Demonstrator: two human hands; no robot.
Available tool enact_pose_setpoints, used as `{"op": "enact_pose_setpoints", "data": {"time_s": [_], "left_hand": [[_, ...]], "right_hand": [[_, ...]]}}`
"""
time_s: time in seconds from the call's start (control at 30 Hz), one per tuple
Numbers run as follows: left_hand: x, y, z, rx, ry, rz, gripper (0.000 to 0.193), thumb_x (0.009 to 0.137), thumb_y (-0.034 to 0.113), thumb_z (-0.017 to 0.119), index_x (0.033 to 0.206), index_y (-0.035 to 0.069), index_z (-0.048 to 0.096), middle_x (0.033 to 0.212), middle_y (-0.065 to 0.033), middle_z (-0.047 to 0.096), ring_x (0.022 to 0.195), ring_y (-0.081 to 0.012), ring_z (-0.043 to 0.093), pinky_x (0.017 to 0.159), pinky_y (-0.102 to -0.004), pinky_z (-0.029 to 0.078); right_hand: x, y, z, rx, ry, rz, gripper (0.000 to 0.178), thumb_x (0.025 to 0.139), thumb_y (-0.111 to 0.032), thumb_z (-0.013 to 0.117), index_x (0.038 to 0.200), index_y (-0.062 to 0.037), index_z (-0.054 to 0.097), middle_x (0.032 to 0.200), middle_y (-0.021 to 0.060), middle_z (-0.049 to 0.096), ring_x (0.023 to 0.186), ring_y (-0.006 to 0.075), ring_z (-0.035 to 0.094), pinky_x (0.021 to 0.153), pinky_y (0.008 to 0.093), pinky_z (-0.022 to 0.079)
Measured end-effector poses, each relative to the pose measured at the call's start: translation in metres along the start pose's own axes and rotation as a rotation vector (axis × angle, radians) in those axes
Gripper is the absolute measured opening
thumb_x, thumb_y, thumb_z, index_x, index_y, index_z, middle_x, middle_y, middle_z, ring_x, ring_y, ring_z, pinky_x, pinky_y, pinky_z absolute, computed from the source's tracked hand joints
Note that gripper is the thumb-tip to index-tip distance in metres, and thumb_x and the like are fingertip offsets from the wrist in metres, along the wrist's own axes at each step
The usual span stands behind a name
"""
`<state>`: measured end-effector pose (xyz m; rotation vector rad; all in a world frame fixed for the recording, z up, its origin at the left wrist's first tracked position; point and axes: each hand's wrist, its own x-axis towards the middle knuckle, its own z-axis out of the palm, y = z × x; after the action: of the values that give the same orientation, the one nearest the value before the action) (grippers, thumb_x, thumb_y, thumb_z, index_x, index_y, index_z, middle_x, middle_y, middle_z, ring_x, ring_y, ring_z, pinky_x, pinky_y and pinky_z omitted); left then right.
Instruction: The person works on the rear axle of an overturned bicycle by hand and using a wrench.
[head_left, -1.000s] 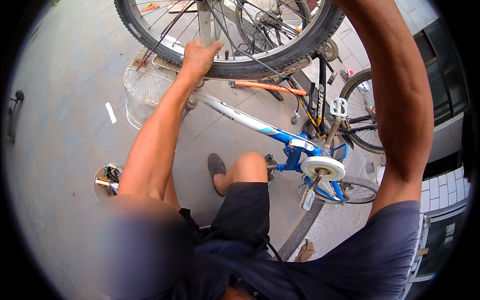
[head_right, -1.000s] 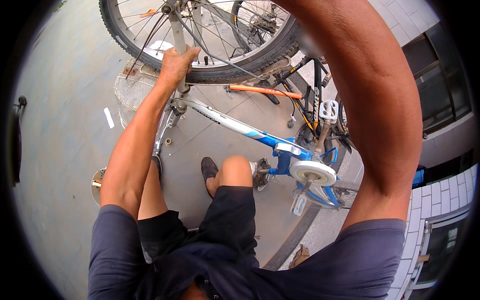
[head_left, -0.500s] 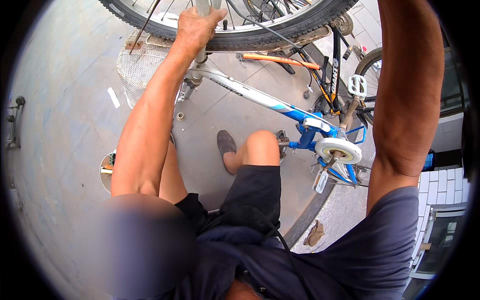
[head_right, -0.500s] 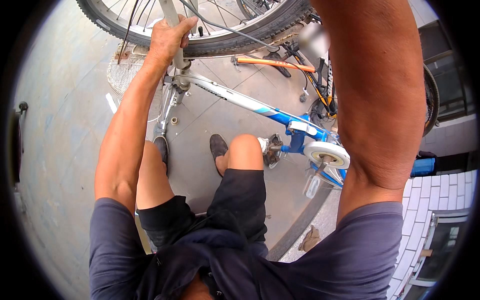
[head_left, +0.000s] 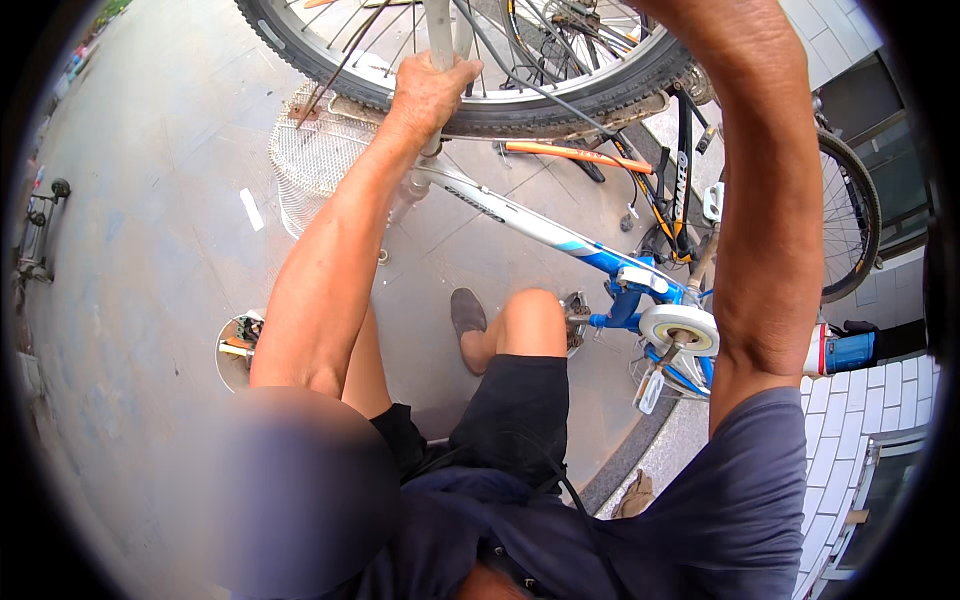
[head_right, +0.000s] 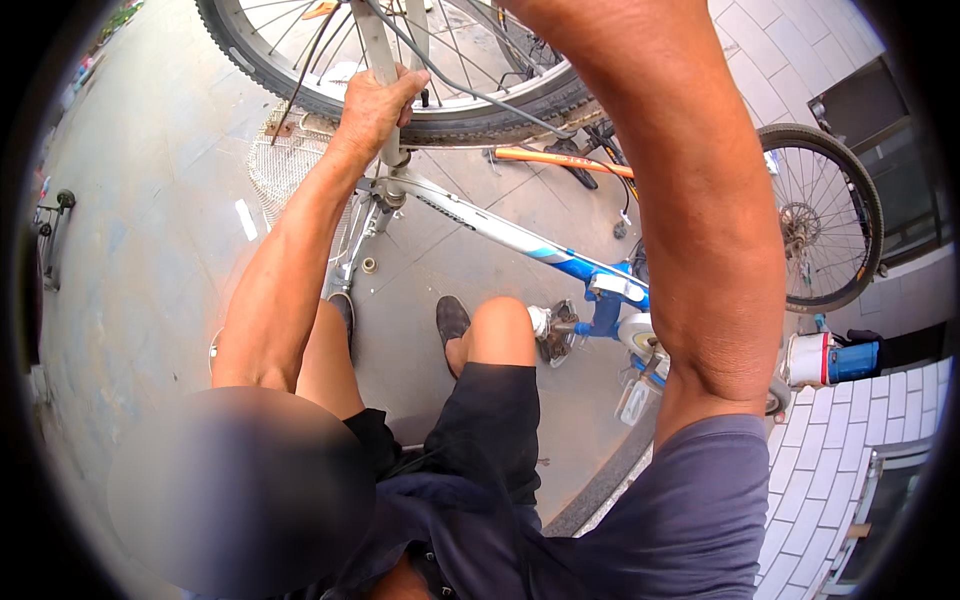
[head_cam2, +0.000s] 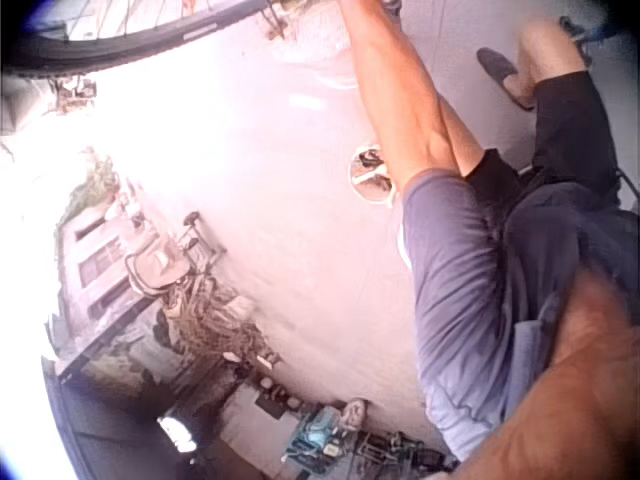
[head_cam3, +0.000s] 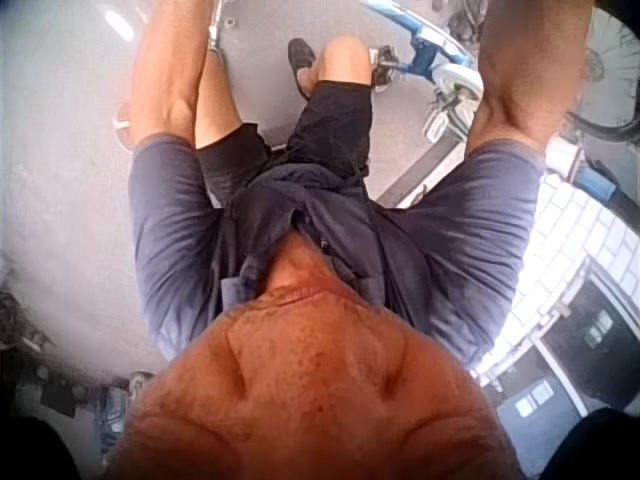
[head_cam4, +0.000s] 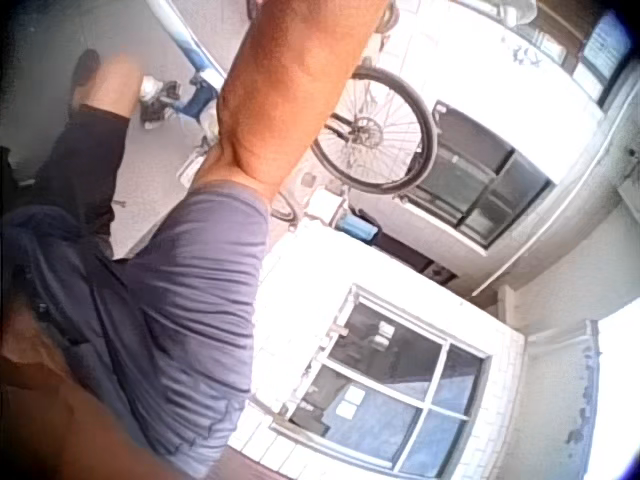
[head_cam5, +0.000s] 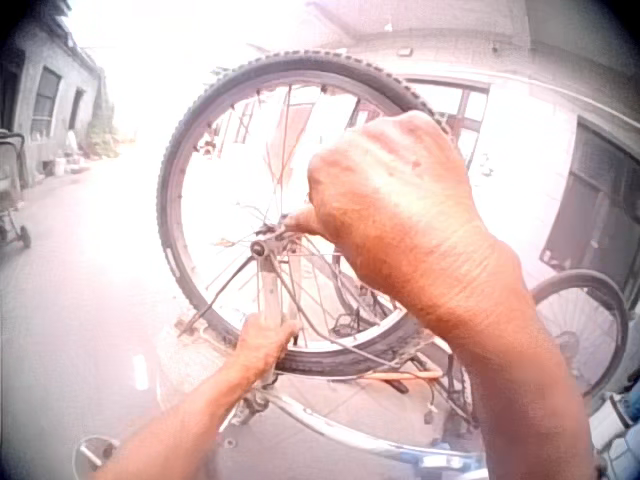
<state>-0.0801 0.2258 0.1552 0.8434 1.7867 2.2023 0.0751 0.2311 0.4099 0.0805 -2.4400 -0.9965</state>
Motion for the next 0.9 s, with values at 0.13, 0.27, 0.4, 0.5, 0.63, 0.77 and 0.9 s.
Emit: {"op": "enact_pose_setpoints", "data": {"time_s": [0.13, 0.27, 0.4, 0.5, 0.63, 0.77, 0.9], "left_hand": [[0.012, -0.019, 0.004, -0.032, 0.024, 0.019, 0.026, 0.084, 0.022, 0.074, 0.07, 0.007, 0.057, 0.057, 0.0023, 0.051, 0.046, -0.0079, 0.047, 0.042, -0.0247, 0.037], [0.009, -0.015, 0.005, -0.033, 0.044, -0.004, 0.029, 0.083, 0.026, 0.076, 0.071, 0.007, 0.057, 0.056, 0.0018, 0.051, 0.046, -0.0085, 0.047, 0.042, -0.0255, 0.037], [0.009, -0.012, 0.0, 0.02, 0.058, -0.028, 0.03, 0.083, 0.027, 0.075, 0.072, 0.007, 0.057, 0.055, 0.0014, 0.05, 0.046, -0.0086, 0.047, 0.042, -0.0255, 0.037], [0.007, -0.014, -0.002, 0.053, 0.031, 0.0, 0.03, 0.083, 0.028, 0.074, 0.071, 0.007, 0.057, 0.055, 0.0012, 0.05, 0.046, -0.0087, 0.047, 0.042, -0.0255, 0.037], [0.005, -0.009, -0.003, 0.041, 0.011, -0.005, 0.03, 0.084, 0.026, 0.074, 0.069, 0.007, 0.057, 0.054, 0.0007, 0.05, 0.045, -0.0088, 0.046, 0.042, -0.0256, 0.036], [0.004, -0.008, -0.005, 0.146, -0.045, -0.078, 0.034, 0.08, 0.032, 0.072, 0.08, -0.002, 0.066, 0.069, -0.0087, 0.063, 0.063, -0.0172, 0.055, 0.065, -0.0351, 0.047], [0.006, -0.007, 0.0, 0.031, 0.02, -0.015, 0.031, 0.083, 0.025, 0.074, 0.067, 0.005, 0.057, 0.052, -0.0003, 0.051, 0.042, -0.0107, 0.046, 0.041, -0.0274, 0.036]], "right_hand": [[0.008, 0.01, 0.037, -0.008, 0.17, -0.032, 0.04, 0.081, -0.041, 0.07, 0.067, -0.0035, 0.071, 0.061, 0.0148, 0.064, 0.064, 0.0288, 0.068, 0.063, 0.0374, 0.051], [0.01, 0.01, 0.036, -0.025, 0.139, 0.025, 0.042, 0.079, -0.042, 0.071, 0.065, -0.0023, 0.071, 0.059, 0.0157, 0.063, 0.062, 0.0308, 0.067, 0.062, 0.0389, 0.05], [0.009, 0.007, 0.038, -0.041, 0.182, 0.031, 0.043, 0.077, -0.043, 0.073, 0.064, -0.0024, 0.071, 0.059, 0.0159, 0.063, 0.061, 0.0316, 0.067, 0.062, 0.0395, 0.05], [0.006, 0.005, 0.035, -0.018, 0.227, 0.014, 0.041, 0.076, -0.042, 0.074, 0.064, -0.0028, 0.071, 0.059, 0.0154, 0.063, 0.062, 0.0323, 0.067, 0.063, 0.0398, 0.05], [0.006, 0.006, 0.041, -0.063, 0.275, 0.018, 0.045, 0.08, -0.044, 0.071, 0.062, -0.0038, 0.069, 0.055, 0.0127, 0.059, 0.056, 0.0298, 0.063, 0.057, 0.038, 0.048], [-0.008, -0.006, 0.049, -0.129, 0.182, 0.135, 0.059, 0.08, -0.058, 0.065, 0.057, -0.0041, 0.064, 0.049, 0.0127, 0.054, 0.046, 0.0283, 0.059, 0.047, 0.0354, 0.047], [-0.007, 0.001, 0.047, -0.054, 0.208, 0.082, 0.04, 0.08, -0.042, 0.072, 0.063, -0.0055, 0.071, 0.055, 0.0122, 0.06, 0.053, 0.027, 0.065, 0.051, 0.0357, 0.049]]}}
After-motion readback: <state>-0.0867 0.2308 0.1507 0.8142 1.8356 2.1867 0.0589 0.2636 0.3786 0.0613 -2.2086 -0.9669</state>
